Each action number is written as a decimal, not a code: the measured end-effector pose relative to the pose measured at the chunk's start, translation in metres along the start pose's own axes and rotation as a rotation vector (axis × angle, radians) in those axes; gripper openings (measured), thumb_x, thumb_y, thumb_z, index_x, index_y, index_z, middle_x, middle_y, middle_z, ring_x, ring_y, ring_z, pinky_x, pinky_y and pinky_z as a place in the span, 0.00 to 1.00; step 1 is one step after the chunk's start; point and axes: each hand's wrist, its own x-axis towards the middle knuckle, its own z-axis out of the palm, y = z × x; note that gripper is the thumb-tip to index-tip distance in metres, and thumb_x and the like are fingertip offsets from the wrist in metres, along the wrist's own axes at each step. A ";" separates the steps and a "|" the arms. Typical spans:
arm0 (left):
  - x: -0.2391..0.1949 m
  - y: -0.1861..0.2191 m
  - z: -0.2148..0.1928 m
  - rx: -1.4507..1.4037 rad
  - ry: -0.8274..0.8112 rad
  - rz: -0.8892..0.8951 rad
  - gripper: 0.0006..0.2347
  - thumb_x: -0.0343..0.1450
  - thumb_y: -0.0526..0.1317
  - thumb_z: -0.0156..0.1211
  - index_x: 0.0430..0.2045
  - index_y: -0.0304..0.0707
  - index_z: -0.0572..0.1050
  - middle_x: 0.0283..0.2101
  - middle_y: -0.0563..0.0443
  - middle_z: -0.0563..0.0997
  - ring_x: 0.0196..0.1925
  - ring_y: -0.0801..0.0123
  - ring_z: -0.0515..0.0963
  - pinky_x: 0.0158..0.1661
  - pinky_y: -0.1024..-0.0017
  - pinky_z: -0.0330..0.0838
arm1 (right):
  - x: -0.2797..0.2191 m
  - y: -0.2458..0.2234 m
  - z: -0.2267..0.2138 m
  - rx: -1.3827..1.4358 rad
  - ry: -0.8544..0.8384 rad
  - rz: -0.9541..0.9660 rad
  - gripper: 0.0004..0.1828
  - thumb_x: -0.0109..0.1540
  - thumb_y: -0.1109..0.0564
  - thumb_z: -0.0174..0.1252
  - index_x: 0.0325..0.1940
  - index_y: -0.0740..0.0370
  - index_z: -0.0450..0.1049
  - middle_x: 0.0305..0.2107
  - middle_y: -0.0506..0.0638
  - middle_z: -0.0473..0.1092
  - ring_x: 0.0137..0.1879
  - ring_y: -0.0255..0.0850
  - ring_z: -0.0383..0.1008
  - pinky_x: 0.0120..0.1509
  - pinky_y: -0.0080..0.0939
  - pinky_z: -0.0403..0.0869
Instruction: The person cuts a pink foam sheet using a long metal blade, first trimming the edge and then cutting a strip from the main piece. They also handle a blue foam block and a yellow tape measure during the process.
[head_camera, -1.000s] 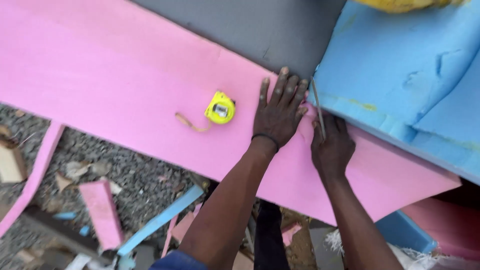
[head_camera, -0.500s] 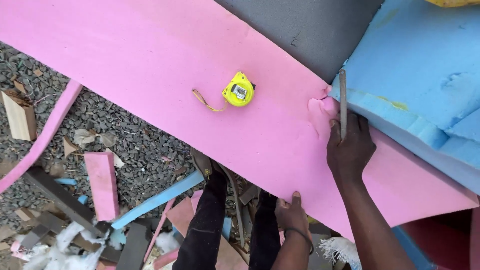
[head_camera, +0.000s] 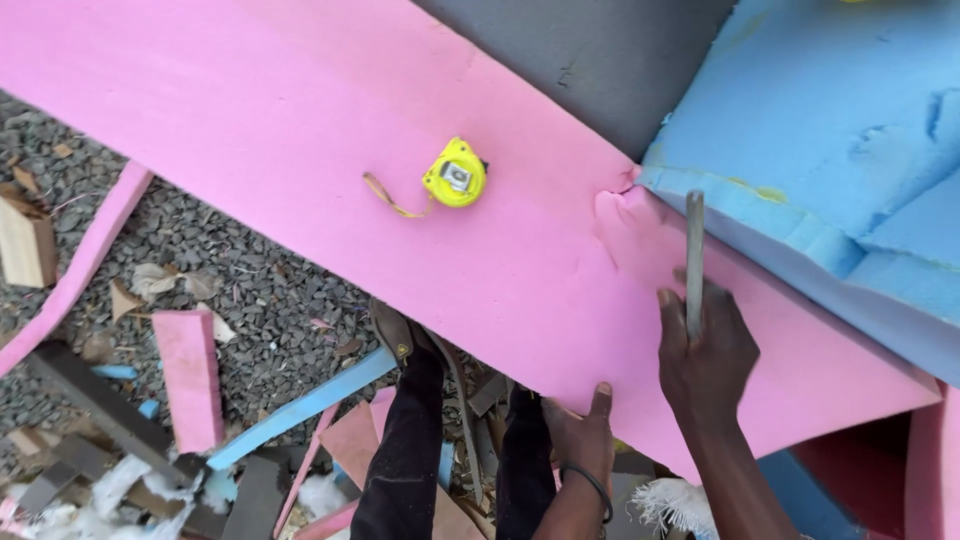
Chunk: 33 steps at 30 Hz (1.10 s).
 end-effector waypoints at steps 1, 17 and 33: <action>0.008 -0.014 -0.002 0.208 0.014 -0.028 0.50 0.72 0.57 0.87 0.88 0.42 0.60 0.87 0.43 0.72 0.86 0.49 0.75 0.83 0.49 0.69 | -0.018 0.017 -0.009 -0.086 -0.049 0.050 0.13 0.86 0.53 0.69 0.74 0.59 0.87 0.56 0.54 0.87 0.54 0.55 0.87 0.53 0.59 0.79; -0.074 0.234 0.060 1.311 -0.589 0.632 0.16 0.83 0.59 0.63 0.36 0.52 0.85 0.36 0.45 0.92 0.51 0.38 0.95 0.51 0.44 0.87 | -0.054 0.121 -0.010 -0.335 0.053 -0.042 0.22 0.84 0.30 0.66 0.48 0.44 0.87 0.31 0.42 0.80 0.36 0.53 0.89 0.40 0.51 0.87; -0.003 0.210 0.165 1.670 -0.434 0.847 0.17 0.85 0.52 0.59 0.44 0.48 0.94 0.44 0.38 0.97 0.54 0.34 0.98 0.55 0.39 0.92 | -0.048 0.138 -0.013 -0.113 -0.044 0.104 0.12 0.78 0.43 0.66 0.62 0.45 0.87 0.40 0.49 0.86 0.46 0.60 0.92 0.44 0.61 0.88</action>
